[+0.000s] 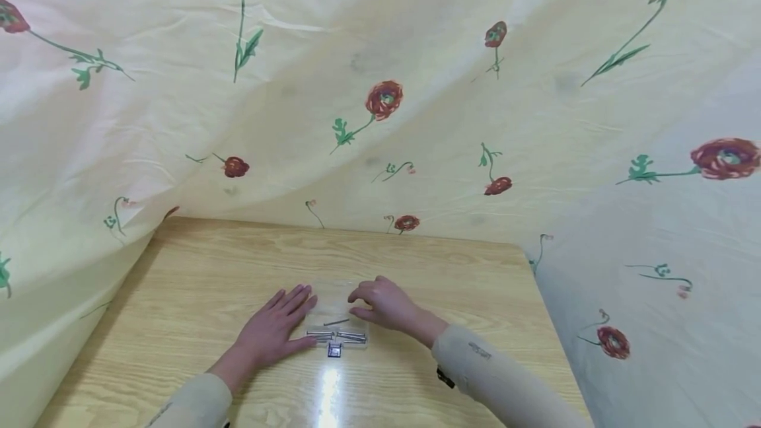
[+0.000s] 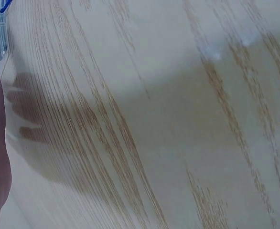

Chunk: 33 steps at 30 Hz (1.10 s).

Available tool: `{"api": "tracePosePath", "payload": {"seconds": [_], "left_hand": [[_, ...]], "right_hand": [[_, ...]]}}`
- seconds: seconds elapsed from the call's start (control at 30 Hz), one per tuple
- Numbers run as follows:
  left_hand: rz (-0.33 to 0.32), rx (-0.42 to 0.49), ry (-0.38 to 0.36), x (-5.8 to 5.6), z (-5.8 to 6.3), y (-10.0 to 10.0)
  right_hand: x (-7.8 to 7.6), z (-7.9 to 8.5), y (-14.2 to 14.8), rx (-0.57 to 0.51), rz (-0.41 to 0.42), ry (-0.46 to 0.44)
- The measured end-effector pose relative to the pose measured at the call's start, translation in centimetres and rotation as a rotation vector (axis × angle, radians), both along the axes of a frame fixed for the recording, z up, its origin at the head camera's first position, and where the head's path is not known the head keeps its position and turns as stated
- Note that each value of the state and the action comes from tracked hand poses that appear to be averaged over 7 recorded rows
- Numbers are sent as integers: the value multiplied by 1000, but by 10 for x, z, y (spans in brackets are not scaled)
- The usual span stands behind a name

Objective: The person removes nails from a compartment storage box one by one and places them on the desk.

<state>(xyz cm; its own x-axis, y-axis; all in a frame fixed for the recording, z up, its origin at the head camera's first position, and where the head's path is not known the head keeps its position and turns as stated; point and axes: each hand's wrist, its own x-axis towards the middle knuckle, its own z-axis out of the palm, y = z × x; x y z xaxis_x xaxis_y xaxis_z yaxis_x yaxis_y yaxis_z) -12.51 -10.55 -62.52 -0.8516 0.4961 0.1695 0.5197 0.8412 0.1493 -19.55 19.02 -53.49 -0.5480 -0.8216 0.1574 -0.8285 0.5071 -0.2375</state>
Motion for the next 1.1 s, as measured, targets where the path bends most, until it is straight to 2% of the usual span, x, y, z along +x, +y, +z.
{"api": "tracePosePath", "payload": {"seconds": [0.3,0.73,1.0,1.1], "left_hand": [[-12,-2,4,-3,-2,-2],[-18,-9,25,-7,0,-5],[-13,-23,6,-7,-3,-5],[-18,-13,6,-7,-3,-5]], "right_hand": [[-3,-11,-17,64,82,18],[-10,-26,-24,133,174,78],[-15,-34,-27,160,253,203],[-16,-35,-28,155,255,212]]}}
